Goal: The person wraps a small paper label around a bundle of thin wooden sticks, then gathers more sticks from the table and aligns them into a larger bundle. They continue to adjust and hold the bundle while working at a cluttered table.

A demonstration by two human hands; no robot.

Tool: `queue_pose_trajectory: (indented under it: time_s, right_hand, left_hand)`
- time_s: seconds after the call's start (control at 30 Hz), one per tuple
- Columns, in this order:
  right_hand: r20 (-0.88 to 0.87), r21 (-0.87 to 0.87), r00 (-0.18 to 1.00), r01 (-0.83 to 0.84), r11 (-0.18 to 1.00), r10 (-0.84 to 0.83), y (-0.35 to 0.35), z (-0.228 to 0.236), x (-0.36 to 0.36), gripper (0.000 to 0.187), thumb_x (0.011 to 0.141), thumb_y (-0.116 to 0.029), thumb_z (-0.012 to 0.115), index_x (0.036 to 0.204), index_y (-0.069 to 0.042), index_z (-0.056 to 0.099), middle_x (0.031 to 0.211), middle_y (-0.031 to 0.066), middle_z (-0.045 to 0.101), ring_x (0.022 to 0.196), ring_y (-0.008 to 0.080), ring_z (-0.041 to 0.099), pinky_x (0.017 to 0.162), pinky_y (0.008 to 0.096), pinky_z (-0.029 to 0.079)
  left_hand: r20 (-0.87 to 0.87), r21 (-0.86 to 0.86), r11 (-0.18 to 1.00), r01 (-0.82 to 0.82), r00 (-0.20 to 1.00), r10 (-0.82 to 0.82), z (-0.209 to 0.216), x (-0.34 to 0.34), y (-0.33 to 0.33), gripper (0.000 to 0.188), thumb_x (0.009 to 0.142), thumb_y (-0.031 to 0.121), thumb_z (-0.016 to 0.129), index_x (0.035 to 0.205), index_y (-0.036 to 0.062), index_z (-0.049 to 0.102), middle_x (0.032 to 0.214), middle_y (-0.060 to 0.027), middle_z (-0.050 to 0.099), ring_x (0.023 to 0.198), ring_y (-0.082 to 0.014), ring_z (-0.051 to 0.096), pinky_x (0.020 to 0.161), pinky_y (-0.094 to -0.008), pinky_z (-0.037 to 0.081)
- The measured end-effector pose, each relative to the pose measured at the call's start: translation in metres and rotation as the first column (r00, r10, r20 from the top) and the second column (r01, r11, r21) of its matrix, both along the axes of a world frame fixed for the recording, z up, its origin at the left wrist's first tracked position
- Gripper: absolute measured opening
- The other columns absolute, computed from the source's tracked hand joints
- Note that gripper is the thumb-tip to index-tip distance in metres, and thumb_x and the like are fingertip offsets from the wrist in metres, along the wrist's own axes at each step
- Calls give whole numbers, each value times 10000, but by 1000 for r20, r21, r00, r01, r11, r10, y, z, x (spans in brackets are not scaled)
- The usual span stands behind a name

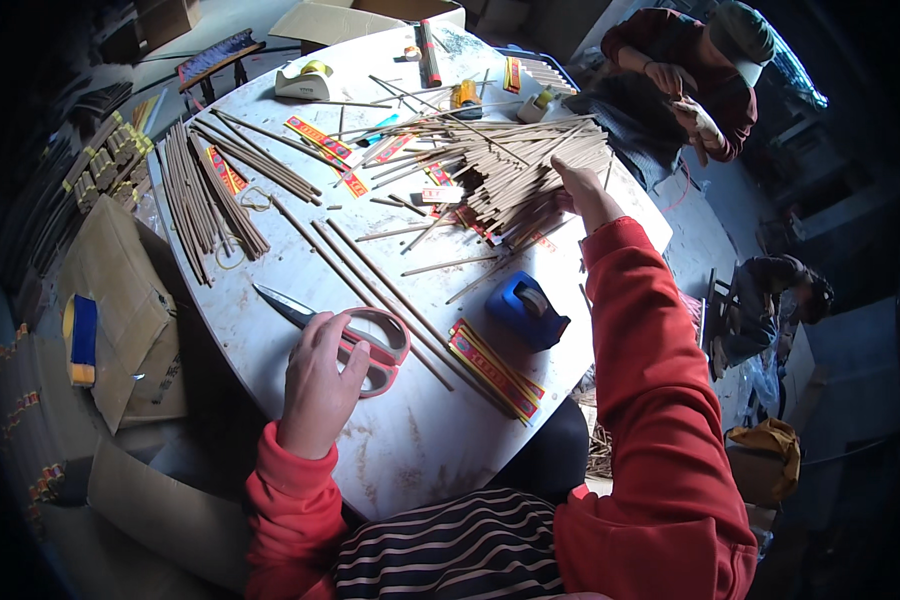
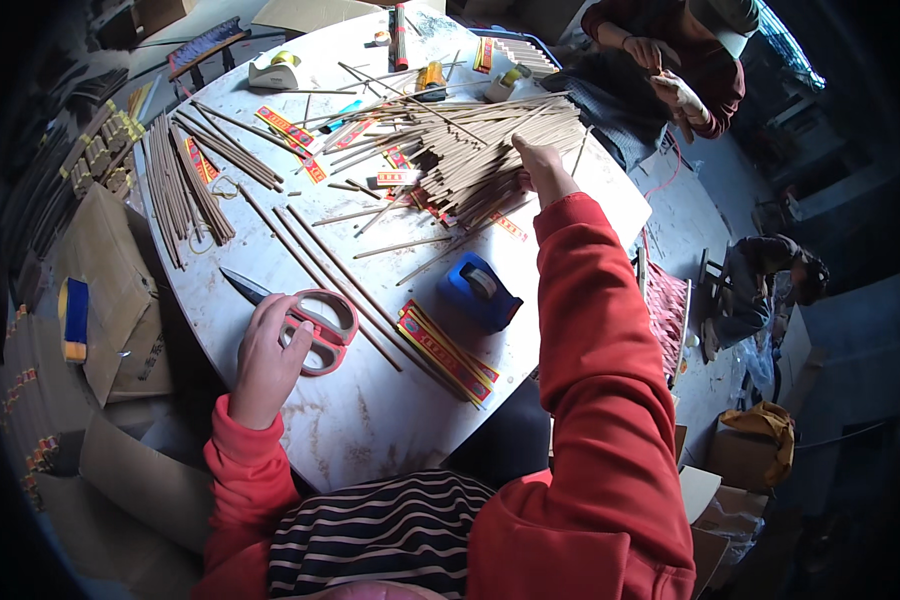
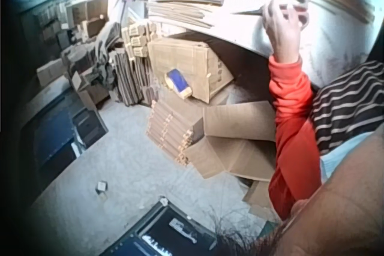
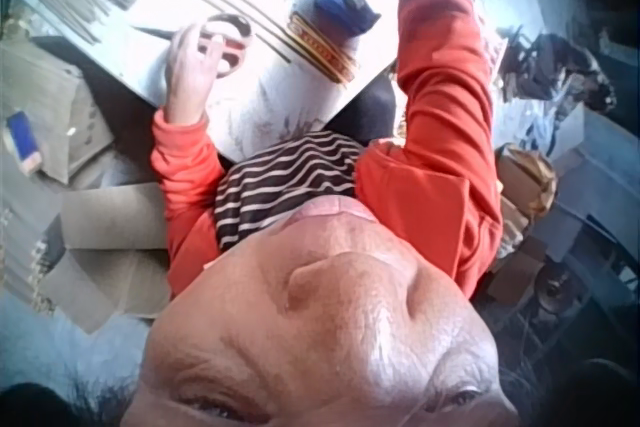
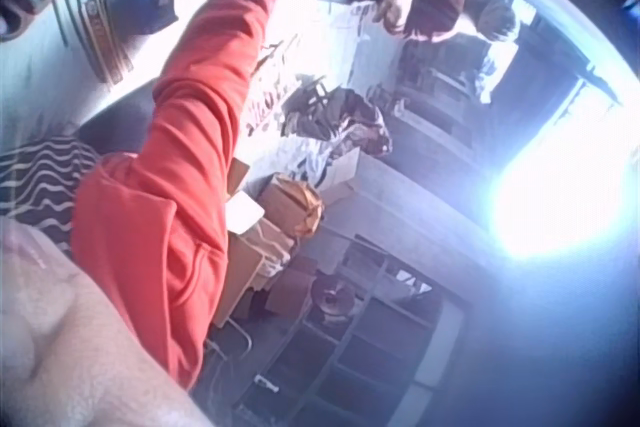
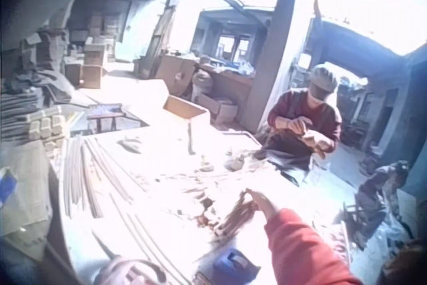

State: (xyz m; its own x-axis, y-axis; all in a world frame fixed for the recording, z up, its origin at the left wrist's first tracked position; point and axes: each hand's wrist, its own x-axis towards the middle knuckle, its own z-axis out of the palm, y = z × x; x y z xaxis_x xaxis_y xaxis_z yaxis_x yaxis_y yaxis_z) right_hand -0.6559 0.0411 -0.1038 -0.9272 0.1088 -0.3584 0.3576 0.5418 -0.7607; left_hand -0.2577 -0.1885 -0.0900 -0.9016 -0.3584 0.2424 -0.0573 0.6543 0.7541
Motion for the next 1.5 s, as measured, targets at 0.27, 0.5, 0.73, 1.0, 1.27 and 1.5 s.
queue_pose_trajectory:
  time_s: [0.27,0.5,0.73,1.0,1.27,1.5]
  right_hand:
    - [79,77,996,-37,996,31,-13,9,-7,510,733,-400,664,1031,-15,515,883,111,515,724,214,536,595,326,497]
    - [55,85,998,1,996,-6,-17,3,-6,379,771,-326,622,969,-11,548,805,93,544,676,203,541,564,312,485]
    - [93,-44,995,47,998,-43,-15,-8,-13,298,783,-255,629,971,-42,540,790,72,518,671,212,552,599,348,513]
    - [67,-38,996,62,997,-60,-14,-7,-6,279,780,-248,629,953,-42,553,810,86,539,683,208,567,592,346,506]
    - [-6,66,998,59,996,-58,-20,-7,-11,275,770,-234,631,938,-23,583,849,108,589,651,220,577,565,325,509]
    - [34,-70,993,119,990,-117,-13,-12,-15,256,767,-206,631,940,-23,586,769,100,589,595,222,566,541,328,513]
  left_hand:
    - [12,22,1000,3,1000,-3,2,-1,0,309,792,113,583,1044,-54,519,1031,-211,536,899,-349,549,789,-383,446]
    - [4,36,999,3,1000,-4,2,1,-1,304,792,111,582,1042,-52,521,1021,-207,547,904,-345,551,790,-382,449]
    - [0,30,1000,0,1000,0,1,2,0,302,798,115,576,1046,-48,521,1022,-203,548,906,-342,550,794,-381,446]
    - [-18,17,1000,-2,1000,2,-1,3,0,308,805,118,569,1055,-53,515,1029,-206,546,920,-344,544,808,-385,440]
    - [18,68,997,-22,1000,21,3,2,1,311,805,99,558,1074,-47,497,1034,-208,551,933,-348,543,812,-387,438]
    - [0,69,998,1,1000,-1,3,0,1,307,800,80,555,1077,-36,494,1029,-199,556,938,-344,543,811,-383,440]
